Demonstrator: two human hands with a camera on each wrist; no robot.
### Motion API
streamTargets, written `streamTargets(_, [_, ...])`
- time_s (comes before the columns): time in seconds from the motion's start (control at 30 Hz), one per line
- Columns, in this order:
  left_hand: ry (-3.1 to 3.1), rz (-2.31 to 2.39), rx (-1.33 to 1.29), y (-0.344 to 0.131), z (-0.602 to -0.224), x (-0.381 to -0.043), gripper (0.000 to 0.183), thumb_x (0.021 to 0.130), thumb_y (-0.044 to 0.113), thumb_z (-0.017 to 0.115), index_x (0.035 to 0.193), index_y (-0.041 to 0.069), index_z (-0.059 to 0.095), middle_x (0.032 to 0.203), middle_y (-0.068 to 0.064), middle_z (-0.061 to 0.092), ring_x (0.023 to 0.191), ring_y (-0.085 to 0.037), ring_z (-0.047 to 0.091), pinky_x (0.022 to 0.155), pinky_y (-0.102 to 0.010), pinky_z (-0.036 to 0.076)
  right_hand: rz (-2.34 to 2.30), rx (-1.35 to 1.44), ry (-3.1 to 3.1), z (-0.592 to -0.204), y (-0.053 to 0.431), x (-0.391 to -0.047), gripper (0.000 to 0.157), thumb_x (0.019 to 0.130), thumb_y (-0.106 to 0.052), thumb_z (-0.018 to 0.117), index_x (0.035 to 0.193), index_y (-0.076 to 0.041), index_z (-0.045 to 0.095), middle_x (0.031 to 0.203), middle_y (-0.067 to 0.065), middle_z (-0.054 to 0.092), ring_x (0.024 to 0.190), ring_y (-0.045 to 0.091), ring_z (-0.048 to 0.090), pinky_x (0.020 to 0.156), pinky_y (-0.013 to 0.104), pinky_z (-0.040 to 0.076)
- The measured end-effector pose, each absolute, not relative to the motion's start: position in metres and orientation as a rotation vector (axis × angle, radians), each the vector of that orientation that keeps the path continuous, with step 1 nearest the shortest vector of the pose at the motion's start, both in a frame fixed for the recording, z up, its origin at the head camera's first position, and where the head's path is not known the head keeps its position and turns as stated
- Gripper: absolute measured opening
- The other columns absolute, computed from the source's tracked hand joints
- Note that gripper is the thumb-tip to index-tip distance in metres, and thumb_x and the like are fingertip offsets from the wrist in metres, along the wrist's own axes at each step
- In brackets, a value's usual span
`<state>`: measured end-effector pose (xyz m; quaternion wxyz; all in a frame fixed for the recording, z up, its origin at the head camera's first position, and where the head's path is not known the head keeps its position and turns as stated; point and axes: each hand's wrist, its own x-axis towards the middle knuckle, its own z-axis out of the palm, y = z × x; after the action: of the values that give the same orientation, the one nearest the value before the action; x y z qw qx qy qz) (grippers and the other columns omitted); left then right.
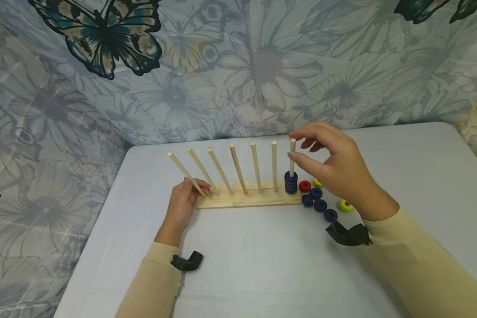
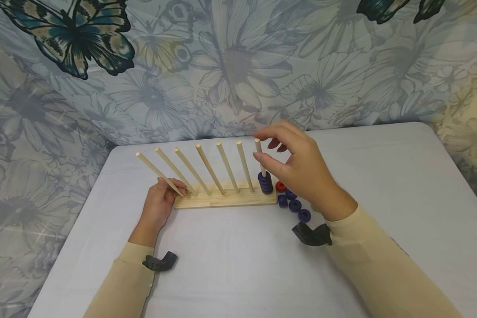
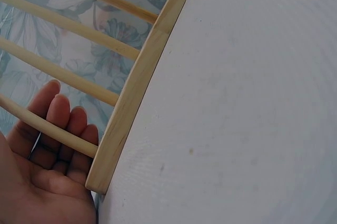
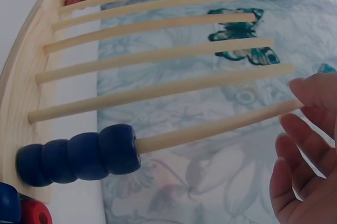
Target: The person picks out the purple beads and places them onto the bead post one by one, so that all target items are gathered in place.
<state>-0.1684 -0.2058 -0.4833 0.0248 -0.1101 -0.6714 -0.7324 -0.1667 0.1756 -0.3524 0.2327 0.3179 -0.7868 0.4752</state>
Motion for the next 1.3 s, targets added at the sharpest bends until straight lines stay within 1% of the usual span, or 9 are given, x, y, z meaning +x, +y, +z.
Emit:
streamTargets(0.07, [-2.072, -2.270, -0.338, -0.206, -0.483, -0.169, 0.089, 0.101, 0.072, 0.052, 0.102, -0.014, 0.073, 0.089, -0.006, 0.071, 0.094, -0.018, 0.070, 0.090, -0.029, 0.053, 1.311, 0.874, -2.157, -0.353, 0.177, -0.166, 0.039, 0.087, 0.013, 0.086, 0.123, 0.004, 0.075, 0.115, 0.007, 0.073, 0.099, 0.019, 0.063, 0.085, 0.025, 0.052])
streamTargets(0.13, [-2.068, -2.274, -0.338, -0.206, -0.484, -0.169, 0.087, 0.101, 0.072, 0.052, 0.101, -0.012, 0.074, 0.089, -0.007, 0.071, 0.094, -0.018, 0.070, 0.090, -0.029, 0.053, 1.317, 0.869, -2.158, -0.354, 0.177, -0.166, 0.038, 0.087, 0.013, 0.086, 0.123, 0.004, 0.075, 0.114, 0.007, 0.073, 0.098, 0.019, 0.063, 0.085, 0.025, 0.052])
streamTargets(0.2, [-2.065, -2.276, -0.340, -0.206, -0.484, -0.169, 0.088, 0.102, 0.071, 0.052, 0.102, -0.014, 0.073, 0.090, -0.007, 0.071, 0.094, -0.018, 0.069, 0.090, -0.029, 0.053, 1.325, 0.863, -2.163, -0.354, 0.178, -0.164, 0.039, 0.087, 0.013, 0.086, 0.123, 0.004, 0.075, 0.115, 0.006, 0.073, 0.098, 0.019, 0.063, 0.085, 0.024, 0.052])
streamTargets(0.33, [-2.058, -2.279, -0.351, -0.206, -0.485, -0.169, 0.093, 0.103, 0.069, 0.051, 0.104, -0.022, 0.067, 0.090, -0.007, 0.071, 0.094, -0.017, 0.069, 0.091, -0.029, 0.053, 1.340, 0.835, -2.189, -0.354, 0.180, -0.160, 0.039, 0.087, 0.012, 0.086, 0.124, 0.002, 0.075, 0.118, 0.004, 0.074, 0.098, 0.018, 0.064, 0.086, 0.024, 0.052])
streamTargets(0.43, [-2.051, -2.284, -0.355, -0.205, -0.487, -0.169, 0.094, 0.103, 0.069, 0.052, 0.104, -0.024, 0.066, 0.090, -0.007, 0.071, 0.093, -0.017, 0.069, 0.091, -0.029, 0.053, 1.343, 0.813, -2.208, -0.353, 0.182, -0.156, 0.042, 0.087, 0.012, 0.086, 0.126, 0.001, 0.075, 0.119, 0.003, 0.074, 0.099, 0.017, 0.064, 0.087, 0.024, 0.052])
streamTargets(0.67, [-2.049, -2.289, -0.353, -0.204, -0.487, -0.169, 0.086, 0.103, 0.069, 0.052, 0.102, -0.014, 0.073, 0.091, -0.006, 0.072, 0.094, -0.017, 0.070, 0.092, -0.029, 0.053, 1.346, 0.820, -2.201, -0.359, 0.193, -0.149, 0.039, 0.085, 0.013, 0.085, 0.121, 0.003, 0.075, 0.114, 0.007, 0.074, 0.095, 0.015, 0.065, 0.086, 0.022, 0.052])
streamTargets(0.77, [-2.056, -2.282, -0.343, -0.206, -0.486, -0.170, 0.085, 0.103, 0.069, 0.052, 0.102, -0.012, 0.075, 0.091, -0.006, 0.071, 0.094, -0.017, 0.070, 0.092, -0.029, 0.053, 1.357, 0.812, -2.211, -0.367, 0.199, -0.147, 0.038, 0.085, 0.014, 0.085, 0.120, 0.003, 0.076, 0.113, 0.007, 0.075, 0.094, 0.015, 0.066, 0.086, 0.022, 0.052])
streamTargets(1.03, [-2.051, -2.280, -0.326, -0.208, -0.482, -0.169, 0.085, 0.102, 0.070, 0.053, 0.101, -0.012, 0.074, 0.088, -0.005, 0.071, 0.094, -0.017, 0.069, 0.091, -0.028, 0.053, 1.388, 0.713, -2.274, -0.386, 0.221, -0.140, 0.043, 0.086, 0.018, 0.083, 0.124, 0.001, 0.075, 0.116, 0.006, 0.074, 0.095, 0.013, 0.066, 0.085, 0.019, 0.053])
streamTargets(1.3, [-2.043, -2.298, -0.325, -0.204, -0.482, -0.168, 0.087, 0.102, 0.070, 0.053, 0.102, -0.015, 0.073, 0.088, -0.006, 0.070, 0.094, -0.018, 0.070, 0.092, -0.029, 0.053, 1.380, 0.576, -2.390, -0.405, 0.239, -0.132, 0.042, 0.090, 0.014, 0.082, 0.129, -0.001, 0.073, 0.118, 0.010, 0.074, 0.099, 0.012, 0.063, 0.088, 0.018, 0.049])
